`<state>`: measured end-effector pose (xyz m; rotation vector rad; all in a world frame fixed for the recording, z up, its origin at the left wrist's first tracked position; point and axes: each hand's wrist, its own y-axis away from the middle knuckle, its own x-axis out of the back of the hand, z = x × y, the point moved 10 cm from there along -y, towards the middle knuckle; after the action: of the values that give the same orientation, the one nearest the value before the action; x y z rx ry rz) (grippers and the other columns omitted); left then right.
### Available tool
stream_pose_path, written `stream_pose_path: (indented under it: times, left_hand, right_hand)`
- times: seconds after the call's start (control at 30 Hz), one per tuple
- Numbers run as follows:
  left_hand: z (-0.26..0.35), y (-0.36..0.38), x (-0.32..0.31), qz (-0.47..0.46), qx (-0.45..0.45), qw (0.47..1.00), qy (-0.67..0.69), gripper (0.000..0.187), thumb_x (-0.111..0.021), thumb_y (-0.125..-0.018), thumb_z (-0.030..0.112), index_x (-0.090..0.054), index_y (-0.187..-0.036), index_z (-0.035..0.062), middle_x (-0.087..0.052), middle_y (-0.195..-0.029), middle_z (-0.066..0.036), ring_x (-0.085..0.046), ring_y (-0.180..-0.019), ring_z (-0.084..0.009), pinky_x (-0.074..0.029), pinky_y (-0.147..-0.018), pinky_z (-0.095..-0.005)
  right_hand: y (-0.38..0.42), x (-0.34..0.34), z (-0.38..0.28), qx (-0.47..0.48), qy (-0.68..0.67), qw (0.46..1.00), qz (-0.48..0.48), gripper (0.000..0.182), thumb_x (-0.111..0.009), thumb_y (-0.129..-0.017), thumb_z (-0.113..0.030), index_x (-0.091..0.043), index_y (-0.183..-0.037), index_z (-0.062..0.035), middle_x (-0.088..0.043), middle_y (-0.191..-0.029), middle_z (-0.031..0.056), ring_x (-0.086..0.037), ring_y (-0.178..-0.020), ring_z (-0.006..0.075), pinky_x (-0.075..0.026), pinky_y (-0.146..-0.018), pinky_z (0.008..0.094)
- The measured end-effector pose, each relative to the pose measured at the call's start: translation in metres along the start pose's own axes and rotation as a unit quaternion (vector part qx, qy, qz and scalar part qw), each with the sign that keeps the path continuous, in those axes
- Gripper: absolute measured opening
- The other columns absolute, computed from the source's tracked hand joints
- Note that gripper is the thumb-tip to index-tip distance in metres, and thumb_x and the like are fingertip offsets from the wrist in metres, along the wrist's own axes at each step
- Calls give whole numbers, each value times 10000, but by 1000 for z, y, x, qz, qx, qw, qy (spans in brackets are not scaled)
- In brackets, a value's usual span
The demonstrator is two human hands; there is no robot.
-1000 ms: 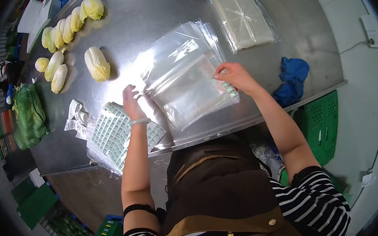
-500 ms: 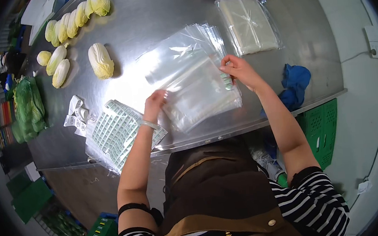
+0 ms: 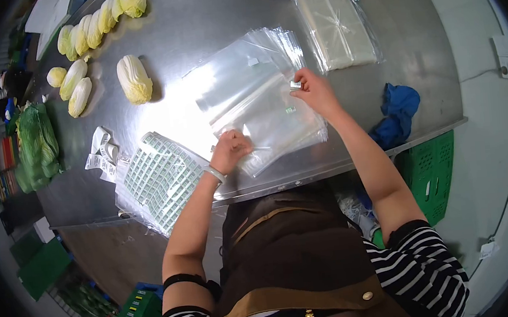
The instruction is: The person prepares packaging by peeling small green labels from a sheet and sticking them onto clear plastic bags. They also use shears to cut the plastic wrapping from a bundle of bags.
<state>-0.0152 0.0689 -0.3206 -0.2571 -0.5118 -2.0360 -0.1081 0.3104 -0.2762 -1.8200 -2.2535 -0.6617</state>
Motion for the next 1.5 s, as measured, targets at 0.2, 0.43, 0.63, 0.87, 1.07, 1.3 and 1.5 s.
stream_pose_path:
  times: [0.2,0.43,0.63,0.87,1.07,1.3,1.5]
  left_hand:
    - [-28,36,126,509,113,808,274,251,-492,-947,253,-549,-1044,28,-580,-880,-33,-525,-740,-113,-414,-647,-272]
    - [46,10,-10,-25,-131,966,-221,315,-781,-680,167,-611,-935,91,-559,-885,-98,-531,-869,-323,-455,-807,-388]
    - [-9,0,13,29,72,996,41,111,-637,-845,140,-666,-897,46,-631,-908,-55,-574,-804,-200,-461,-720,-318]
    - [1,18,91,317,99,928,169,170,-609,-875,154,-552,-981,34,-531,-791,-30,-519,-729,-141,-439,-694,-289]
    - [43,4,-11,27,-165,968,-188,147,-747,-748,77,-618,-817,56,-606,-847,-85,-540,-769,-202,-451,-714,-303]
    - [-26,-2,56,172,147,940,256,169,-572,-915,157,-588,-964,-4,-596,-841,-62,-593,-729,-165,-486,-685,-295]
    - [-91,35,97,434,177,787,402,370,-538,-946,355,-454,-1140,50,-527,-1062,-89,-520,-799,-156,-479,-721,-307]
  right_hand:
    - [13,-5,-19,1,-137,986,-99,287,-683,-776,-37,-495,-992,-54,-563,-846,138,-586,-703,286,-485,-655,367]
    - [14,-52,-2,164,322,931,-42,271,-618,-778,-10,-453,-988,-56,-599,-820,151,-619,-778,309,-476,-669,431]
    - [6,-5,-7,32,70,997,17,237,-619,-833,-63,-452,-1002,-59,-625,-794,141,-634,-746,320,-472,-609,435]
    - [18,-48,-11,96,305,934,-159,240,-593,-875,-151,-447,-1045,-66,-626,-779,158,-626,-660,324,-459,-539,426]
    - [1,-53,9,56,474,874,-89,278,-602,-885,-243,-485,-1029,-35,-643,-753,169,-644,-711,330,-496,-596,444]
    - [13,16,-5,-48,230,970,60,300,-611,-892,-269,-492,-1072,-62,-655,-809,136,-632,-754,343,-507,-682,427]
    - [34,-2,-16,103,235,961,107,378,-639,-874,-212,-468,-1169,-49,-590,-1126,147,-526,-1091,337,-450,-902,415]
